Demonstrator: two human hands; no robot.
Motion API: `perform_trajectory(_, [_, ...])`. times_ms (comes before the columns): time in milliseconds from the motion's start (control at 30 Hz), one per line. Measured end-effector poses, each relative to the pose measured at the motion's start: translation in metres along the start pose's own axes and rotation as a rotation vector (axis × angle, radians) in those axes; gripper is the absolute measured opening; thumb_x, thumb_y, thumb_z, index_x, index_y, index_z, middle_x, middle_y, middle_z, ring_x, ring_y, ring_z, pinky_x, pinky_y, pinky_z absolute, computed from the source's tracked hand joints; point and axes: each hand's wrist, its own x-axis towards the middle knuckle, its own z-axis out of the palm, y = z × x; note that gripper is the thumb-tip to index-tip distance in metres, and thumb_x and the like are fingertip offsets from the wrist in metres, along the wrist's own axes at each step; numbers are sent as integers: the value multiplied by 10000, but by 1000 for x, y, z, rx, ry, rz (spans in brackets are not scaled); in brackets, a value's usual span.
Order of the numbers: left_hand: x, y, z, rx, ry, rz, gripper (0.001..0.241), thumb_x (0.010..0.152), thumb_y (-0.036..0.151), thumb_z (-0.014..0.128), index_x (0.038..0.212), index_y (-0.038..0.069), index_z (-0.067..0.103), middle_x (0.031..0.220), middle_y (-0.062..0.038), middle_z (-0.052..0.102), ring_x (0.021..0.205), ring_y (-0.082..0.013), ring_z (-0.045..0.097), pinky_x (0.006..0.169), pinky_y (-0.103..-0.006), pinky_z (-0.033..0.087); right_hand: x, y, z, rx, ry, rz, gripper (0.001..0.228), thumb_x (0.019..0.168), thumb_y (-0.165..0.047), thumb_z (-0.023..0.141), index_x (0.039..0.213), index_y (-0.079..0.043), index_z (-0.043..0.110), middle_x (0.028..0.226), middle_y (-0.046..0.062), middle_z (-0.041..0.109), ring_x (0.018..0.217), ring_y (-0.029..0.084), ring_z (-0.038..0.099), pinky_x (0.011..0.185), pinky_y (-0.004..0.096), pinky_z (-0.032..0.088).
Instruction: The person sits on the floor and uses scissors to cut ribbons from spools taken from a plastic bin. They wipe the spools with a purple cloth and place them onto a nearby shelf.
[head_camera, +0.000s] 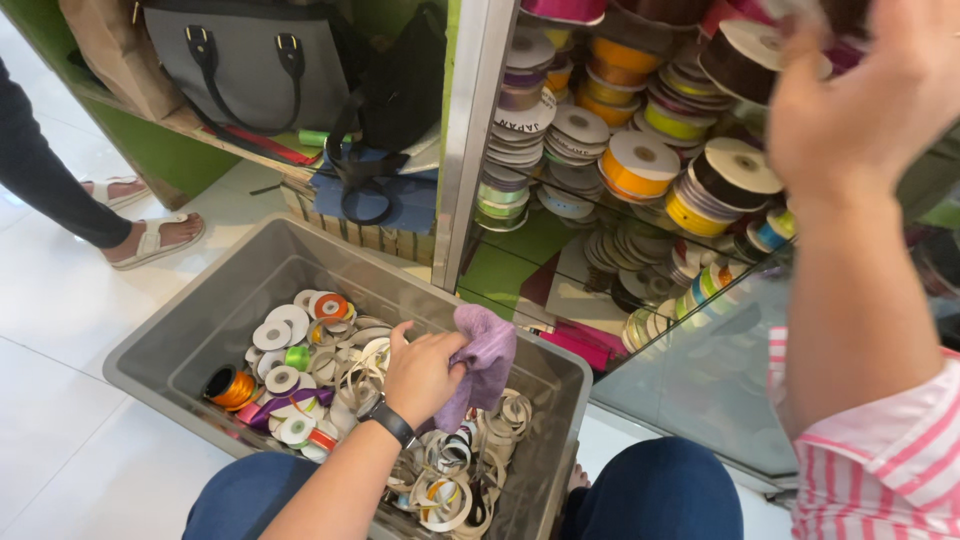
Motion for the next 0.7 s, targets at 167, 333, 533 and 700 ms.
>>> perform_trajectory(167, [0, 2, 0, 0, -21, -7, 256, 874, 181, 732, 1115, 252, 783, 1019, 50, 854, 1023, -247, 778, 1267, -627, 262, -13, 31, -5, 107, -81, 74, 274, 1245, -7, 921, 1455, 102, 783, 1288, 264, 806, 1110, 453, 790, 884, 489, 627])
perform_trajectory(333, [0, -1, 1, -22, 15, -9, 253, 853, 159, 740, 1085, 251, 774, 989, 52, 855, 970, -249, 774, 1265, -627, 269, -2, 4, -17, 102, -280, -4, 417, 1286, -186, 925, 1621, 29, 798, 1496, 280, 661, 1108, 559, 566, 759, 672, 515])
perform_trajectory(533, [0, -1, 1, -20, 38, -4, 215, 850, 193, 744, 1055, 257, 765, 975, 68, 842, 978, -242, 765, 1249, -621, 276, -3, -9, -3, 427, -241, 54, 723, 1002, 14, 1135, 1530, 102, 650, 1444, 312, 574, 1331, 496, 586, 1116, 529, 487])
perform_trajectory(700, [0, 2, -2, -35, 32, -8, 240, 863, 189, 749, 1087, 266, 786, 979, 68, 851, 969, -244, 773, 1256, -639, 267, 20, -27, 24, 407, -262, 58, 700, 973, -173, 1171, 1475, 66, 745, 1430, 297, 676, 1304, 478, 617, 1080, 541, 509])
